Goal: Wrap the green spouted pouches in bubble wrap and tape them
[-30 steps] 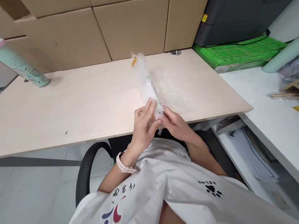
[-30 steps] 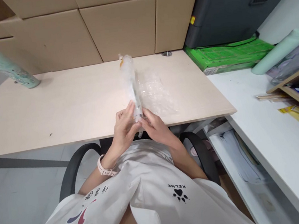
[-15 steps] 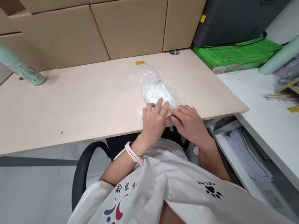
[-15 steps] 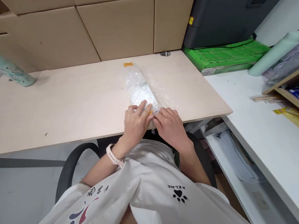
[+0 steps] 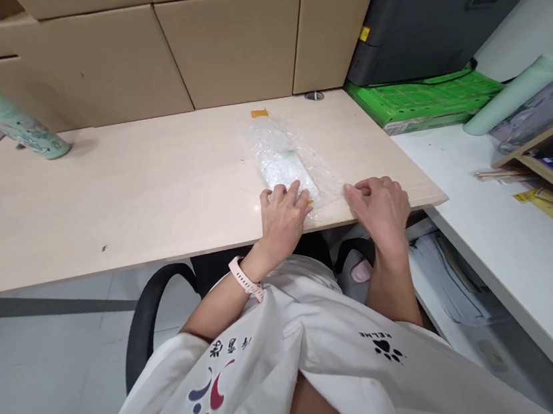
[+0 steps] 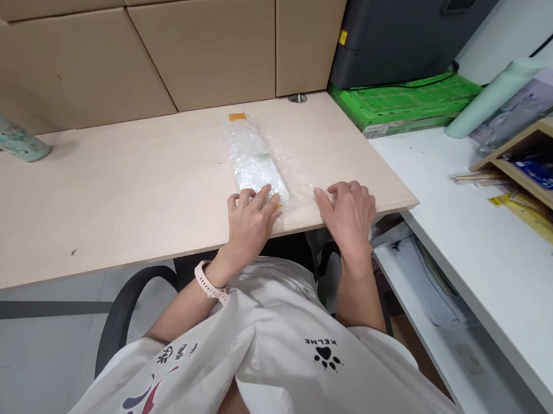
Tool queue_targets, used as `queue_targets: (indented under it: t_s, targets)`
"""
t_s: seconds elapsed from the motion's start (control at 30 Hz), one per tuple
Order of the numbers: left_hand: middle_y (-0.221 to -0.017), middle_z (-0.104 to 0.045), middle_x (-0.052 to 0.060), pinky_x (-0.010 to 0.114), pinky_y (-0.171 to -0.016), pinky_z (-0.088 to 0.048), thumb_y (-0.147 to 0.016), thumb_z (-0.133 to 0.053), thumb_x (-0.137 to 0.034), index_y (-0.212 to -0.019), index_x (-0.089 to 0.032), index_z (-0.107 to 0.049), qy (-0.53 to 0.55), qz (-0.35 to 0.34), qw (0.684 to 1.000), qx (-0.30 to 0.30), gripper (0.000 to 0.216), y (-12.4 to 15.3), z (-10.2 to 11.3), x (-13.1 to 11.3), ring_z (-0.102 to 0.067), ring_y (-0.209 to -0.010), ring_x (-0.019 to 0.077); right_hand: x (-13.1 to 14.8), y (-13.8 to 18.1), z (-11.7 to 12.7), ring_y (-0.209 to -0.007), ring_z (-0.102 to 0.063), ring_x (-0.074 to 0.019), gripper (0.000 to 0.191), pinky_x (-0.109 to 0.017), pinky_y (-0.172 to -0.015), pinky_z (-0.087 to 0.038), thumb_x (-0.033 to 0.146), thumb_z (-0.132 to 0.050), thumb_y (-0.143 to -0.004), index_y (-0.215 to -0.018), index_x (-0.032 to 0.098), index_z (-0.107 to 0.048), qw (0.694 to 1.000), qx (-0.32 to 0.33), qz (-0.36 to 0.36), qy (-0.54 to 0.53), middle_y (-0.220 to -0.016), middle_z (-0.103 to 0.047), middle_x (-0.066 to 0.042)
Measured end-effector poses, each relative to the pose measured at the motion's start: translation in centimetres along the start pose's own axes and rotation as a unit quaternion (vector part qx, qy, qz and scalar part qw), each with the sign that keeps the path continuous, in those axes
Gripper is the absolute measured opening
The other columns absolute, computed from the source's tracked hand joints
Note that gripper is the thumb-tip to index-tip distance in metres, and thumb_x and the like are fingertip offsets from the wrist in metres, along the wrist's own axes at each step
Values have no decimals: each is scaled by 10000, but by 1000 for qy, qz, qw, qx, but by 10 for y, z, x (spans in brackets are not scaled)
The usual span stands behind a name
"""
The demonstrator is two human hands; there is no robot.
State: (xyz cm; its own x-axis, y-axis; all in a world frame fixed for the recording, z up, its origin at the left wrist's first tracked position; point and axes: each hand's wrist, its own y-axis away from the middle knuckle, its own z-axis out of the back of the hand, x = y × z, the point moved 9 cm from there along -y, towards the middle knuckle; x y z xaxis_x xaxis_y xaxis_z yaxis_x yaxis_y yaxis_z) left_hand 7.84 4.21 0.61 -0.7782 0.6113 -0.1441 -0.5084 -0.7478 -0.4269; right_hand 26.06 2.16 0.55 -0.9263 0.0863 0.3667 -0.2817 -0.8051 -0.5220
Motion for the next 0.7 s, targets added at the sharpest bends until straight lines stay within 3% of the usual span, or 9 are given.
queue_targets:
  t_s: [0.13, 0.27, 0.37, 0.5, 0.57, 0.63, 0.7]
  targets:
    - [-1400, -593, 87, 528, -901, -387, -979, -500, -292, -1217, -232, -630, -12, -10, 1000, 5, 278, 1, 4, 1, -510, -1112, 337, 12, -8, -21, -790, -576, -249, 225, -411, -777, -467, 416, -594, -875, -781, 212, -599, 996, 44, 0, -84, -793, -637, -70]
    - [-1385, -601, 82, 499, -880, -402, -979, -506, -304, -1182, -237, -647, -7, -22, 1000, 11, 256, 3, 8, 3, -520, -1100, 315, 33, -7, -17, -790, -623, -202, 203, -347, -733, -511, 408, -552, -915, -832, 224, -559, 964, 10, -19, -263, -874, -668, -48]
    - [-1351, -630, 73, 477, -878, -413, -986, -502, -322, -1157, -238, -657, 25, -38, 999, 5, 246, 6, 8, 7, -529, -1089, 296, 72, 0, -9, -1016, -643, -221, 171, -368, -844, -524, 375, -511, -955, -852, 241, -538, 947, 7, 78, -312, -1059, -684, -78]
    - [-1217, -695, 63, 445, -950, -443, -989, -512, -322, -1061, -234, -668, 146, -64, 987, -34, 193, 17, 9, 16, -556, -1073, 243, 105, 16, -14, -1103, -633, -239, 174, -437, -961, -473, 314, -445, -997, -864, 241, -531, 946, 57, 187, -258, -1124, -694, -97]
    - [-1195, -682, 87, 420, -973, -462, -971, -554, -310, -1142, -213, -621, 203, -37, 976, -75, 208, 23, 13, 25, -565, -1104, 231, 106, 21, -19, -1153, -624, -247, 172, -462, -987, -456, 306, -431, -1006, -902, 238, -550, 944, 94, 206, -242, -1161, -697, -98]
    - [-1309, -598, 144, 418, -983, -470, -944, -597, -301, -1305, -177, -514, 225, -8, 969, -99, 391, 28, 16, 30, -539, -1195, 248, 102, 25, -22, -1245, -587, -249, 181, -478, -1032, -443, 305, -420, -1011, -948, 242, -577, 934, 126, 212, -259, -1209, -693, -95]
    - [-1441, -477, 182, 429, -998, -455, -941, -587, -275, -1434, -172, -390, 199, -11, 976, -82, 541, 27, 15, 26, -506, -1254, 269, 96, 27, -22, -1326, -538, -239, 213, -482, -1082, -430, 310, -405, -1016, -989, 249, -608, 919, 150, 210, -297, -1241, -688, -84]
